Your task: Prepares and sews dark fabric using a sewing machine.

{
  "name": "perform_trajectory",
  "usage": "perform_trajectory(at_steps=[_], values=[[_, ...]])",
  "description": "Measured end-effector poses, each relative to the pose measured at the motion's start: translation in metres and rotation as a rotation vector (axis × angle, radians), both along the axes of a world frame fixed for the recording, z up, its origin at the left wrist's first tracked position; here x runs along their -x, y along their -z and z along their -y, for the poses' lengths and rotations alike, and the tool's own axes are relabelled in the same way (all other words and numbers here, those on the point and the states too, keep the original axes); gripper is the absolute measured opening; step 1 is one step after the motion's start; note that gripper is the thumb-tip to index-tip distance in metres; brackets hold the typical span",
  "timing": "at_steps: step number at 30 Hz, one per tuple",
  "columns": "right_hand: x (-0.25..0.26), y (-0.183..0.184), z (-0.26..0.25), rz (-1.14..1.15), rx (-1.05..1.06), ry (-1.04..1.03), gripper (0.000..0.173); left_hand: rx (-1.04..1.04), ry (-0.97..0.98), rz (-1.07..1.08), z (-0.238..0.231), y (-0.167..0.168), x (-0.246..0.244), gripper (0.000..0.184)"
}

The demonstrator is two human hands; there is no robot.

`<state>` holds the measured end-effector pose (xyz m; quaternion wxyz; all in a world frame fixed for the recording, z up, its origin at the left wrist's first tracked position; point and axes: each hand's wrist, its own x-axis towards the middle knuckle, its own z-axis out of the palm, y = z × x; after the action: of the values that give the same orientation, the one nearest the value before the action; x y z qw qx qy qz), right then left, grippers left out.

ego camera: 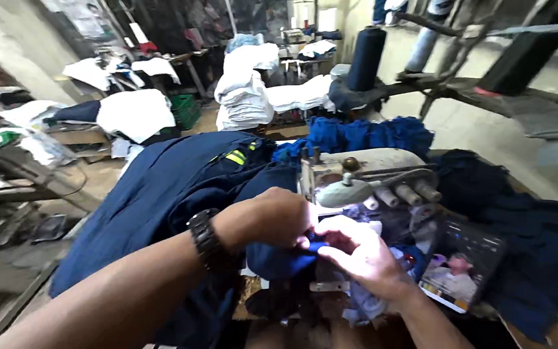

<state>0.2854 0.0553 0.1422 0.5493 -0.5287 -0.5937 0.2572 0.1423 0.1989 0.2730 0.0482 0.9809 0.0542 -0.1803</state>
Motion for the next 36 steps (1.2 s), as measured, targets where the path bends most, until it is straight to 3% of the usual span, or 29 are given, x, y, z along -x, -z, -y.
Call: perform_trajectory(at_steps=[7, 9, 13, 16, 19, 24, 28, 33, 36], values=[[-0.014, 0.013, -0.015, 0.446, -0.24, 0.032, 0.019, 0.054, 0.025, -0.042, -0.001, -0.01, 0.007, 0.025], [-0.014, 0.015, -0.018, 0.484, -0.255, 0.036, 0.021, 0.021, 0.048, -0.023, 0.001, -0.011, 0.009, 0.026], [-0.013, 0.019, -0.021, 0.448, -0.192, 0.016, 0.019, 0.063, 0.088, 0.023, -0.006, -0.008, 0.01, 0.027], [-0.017, 0.015, -0.022, 0.38, -0.151, -0.046, 0.017, -0.023, 0.019, 0.035, -0.01, -0.005, 0.01, 0.029], [-0.02, 0.001, -0.023, 0.331, 0.023, -0.12, 0.015, -0.047, 0.138, 0.108, -0.005, -0.005, 0.009, 0.022], [-0.014, -0.009, -0.012, 0.167, 0.196, -0.326, 0.021, 0.007, 0.171, 0.008, 0.008, -0.014, -0.001, 0.016], [-0.004, 0.01, 0.002, 0.054, 0.187, -0.348, 0.03, -0.075, 0.139, -0.03, -0.001, 0.003, -0.007, 0.03], [0.011, 0.043, 0.021, -0.052, 0.004, -0.246, 0.027, -0.014, 0.252, 0.093, -0.003, 0.01, -0.005, 0.027], [0.01, 0.043, 0.012, -0.065, -0.001, -0.231, 0.028, -0.076, 0.227, 0.127, -0.008, 0.012, -0.006, 0.031]])
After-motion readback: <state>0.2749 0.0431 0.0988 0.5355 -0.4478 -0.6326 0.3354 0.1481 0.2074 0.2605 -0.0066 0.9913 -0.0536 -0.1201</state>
